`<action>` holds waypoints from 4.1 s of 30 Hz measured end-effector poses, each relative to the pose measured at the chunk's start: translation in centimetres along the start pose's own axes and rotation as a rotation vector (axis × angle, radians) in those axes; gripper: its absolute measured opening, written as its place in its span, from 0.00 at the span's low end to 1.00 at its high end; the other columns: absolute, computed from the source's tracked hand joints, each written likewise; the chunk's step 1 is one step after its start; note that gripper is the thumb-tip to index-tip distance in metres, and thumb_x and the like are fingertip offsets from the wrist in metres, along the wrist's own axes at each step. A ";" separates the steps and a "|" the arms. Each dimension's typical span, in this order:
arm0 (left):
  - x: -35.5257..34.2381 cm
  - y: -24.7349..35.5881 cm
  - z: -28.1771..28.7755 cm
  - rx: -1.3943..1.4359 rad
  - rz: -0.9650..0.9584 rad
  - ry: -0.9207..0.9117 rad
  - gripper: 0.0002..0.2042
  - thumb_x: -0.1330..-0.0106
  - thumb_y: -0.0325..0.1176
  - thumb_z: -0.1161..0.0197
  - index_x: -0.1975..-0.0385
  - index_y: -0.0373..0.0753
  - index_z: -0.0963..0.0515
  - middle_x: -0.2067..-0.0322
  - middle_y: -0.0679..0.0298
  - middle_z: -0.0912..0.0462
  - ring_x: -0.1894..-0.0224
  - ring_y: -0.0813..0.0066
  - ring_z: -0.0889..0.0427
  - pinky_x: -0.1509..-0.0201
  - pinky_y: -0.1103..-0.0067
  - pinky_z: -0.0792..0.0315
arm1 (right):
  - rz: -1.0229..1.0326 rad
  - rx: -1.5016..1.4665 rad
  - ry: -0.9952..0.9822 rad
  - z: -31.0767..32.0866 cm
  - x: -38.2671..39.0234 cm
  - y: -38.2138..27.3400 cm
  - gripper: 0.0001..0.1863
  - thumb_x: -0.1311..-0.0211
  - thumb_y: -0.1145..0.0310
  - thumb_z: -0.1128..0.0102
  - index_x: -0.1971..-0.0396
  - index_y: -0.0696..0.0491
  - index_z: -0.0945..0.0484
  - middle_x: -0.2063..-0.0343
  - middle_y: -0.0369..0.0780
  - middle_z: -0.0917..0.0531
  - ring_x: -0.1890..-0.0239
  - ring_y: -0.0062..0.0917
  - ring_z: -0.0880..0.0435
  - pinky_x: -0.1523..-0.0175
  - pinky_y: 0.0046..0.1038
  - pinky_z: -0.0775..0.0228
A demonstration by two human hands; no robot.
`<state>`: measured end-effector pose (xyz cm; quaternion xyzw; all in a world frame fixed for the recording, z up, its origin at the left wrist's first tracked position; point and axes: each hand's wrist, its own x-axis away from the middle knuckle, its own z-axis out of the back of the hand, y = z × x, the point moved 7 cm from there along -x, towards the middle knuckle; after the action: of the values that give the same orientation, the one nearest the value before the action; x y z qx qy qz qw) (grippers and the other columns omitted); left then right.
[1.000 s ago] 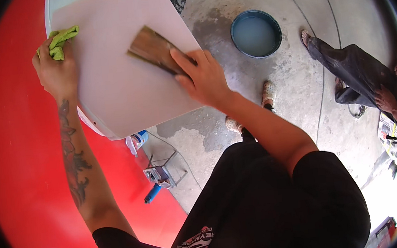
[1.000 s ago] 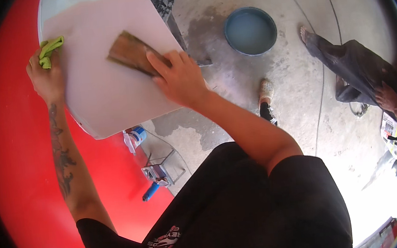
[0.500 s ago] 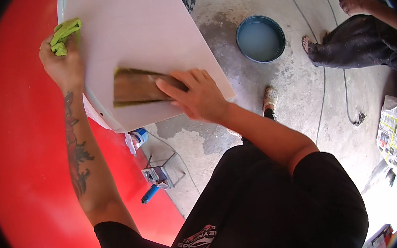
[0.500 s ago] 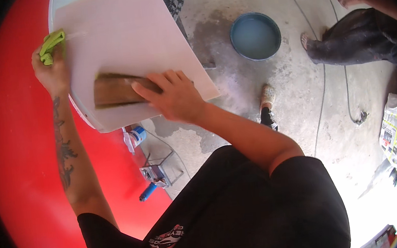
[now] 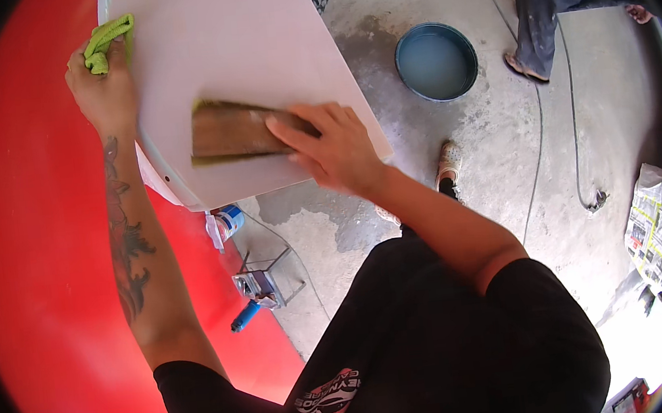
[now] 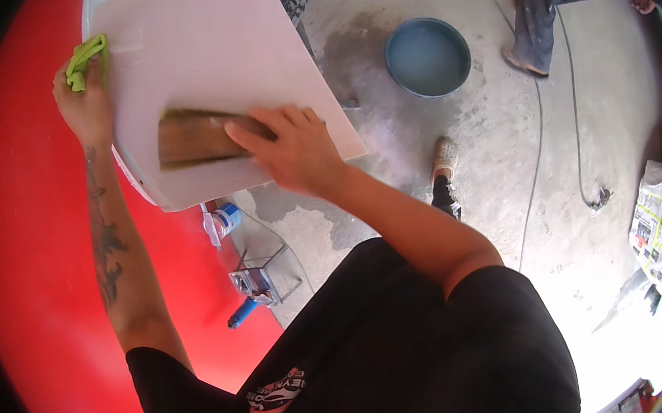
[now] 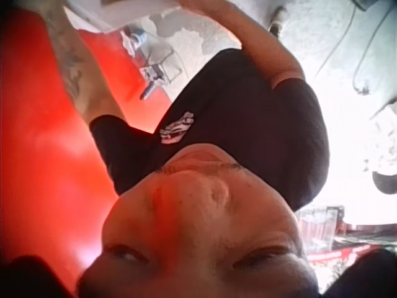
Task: Sanding a car body part using a sanding block and water for surface preparation.
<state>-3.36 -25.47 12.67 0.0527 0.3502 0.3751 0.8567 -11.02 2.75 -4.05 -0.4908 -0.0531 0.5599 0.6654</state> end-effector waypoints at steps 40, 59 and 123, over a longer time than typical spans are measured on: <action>-0.6 -0.7 0.0 -0.130 0.027 0.018 0.23 0.38 0.48 0.33 0.47 0.40 0.21 0.48 0.56 0.23 0.43 0.57 0.25 0.39 0.64 0.31 | -0.258 0.015 0.222 0.0 2.9 5.2 0.32 0.44 0.66 0.34 0.36 0.45 0.27 0.48 0.49 0.26 0.52 0.45 0.26 0.45 0.43 0.30; -0.8 -0.2 1.2 -0.113 -0.009 0.028 0.23 0.39 0.47 0.32 0.49 0.39 0.19 0.49 0.55 0.21 0.46 0.56 0.21 0.42 0.63 0.28 | -0.244 -0.126 0.093 1.2 8.0 6.4 0.34 0.48 0.71 0.31 0.37 0.43 0.25 0.45 0.45 0.25 0.49 0.45 0.26 0.40 0.43 0.33; 1.5 4.9 0.5 -0.172 0.046 0.084 0.17 0.39 0.33 0.33 0.51 0.46 0.25 0.50 0.60 0.27 0.49 0.52 0.23 0.50 0.60 0.25 | -0.671 -0.121 0.197 -0.4 -7.7 10.2 0.42 0.47 0.47 0.30 0.31 0.38 0.32 0.64 0.49 0.22 0.59 0.45 0.18 0.51 0.41 0.26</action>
<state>-5.37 -20.85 13.93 -0.0289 0.3509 0.4253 0.8338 -20.70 -4.76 -7.83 -0.5363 -0.1802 0.2559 0.7839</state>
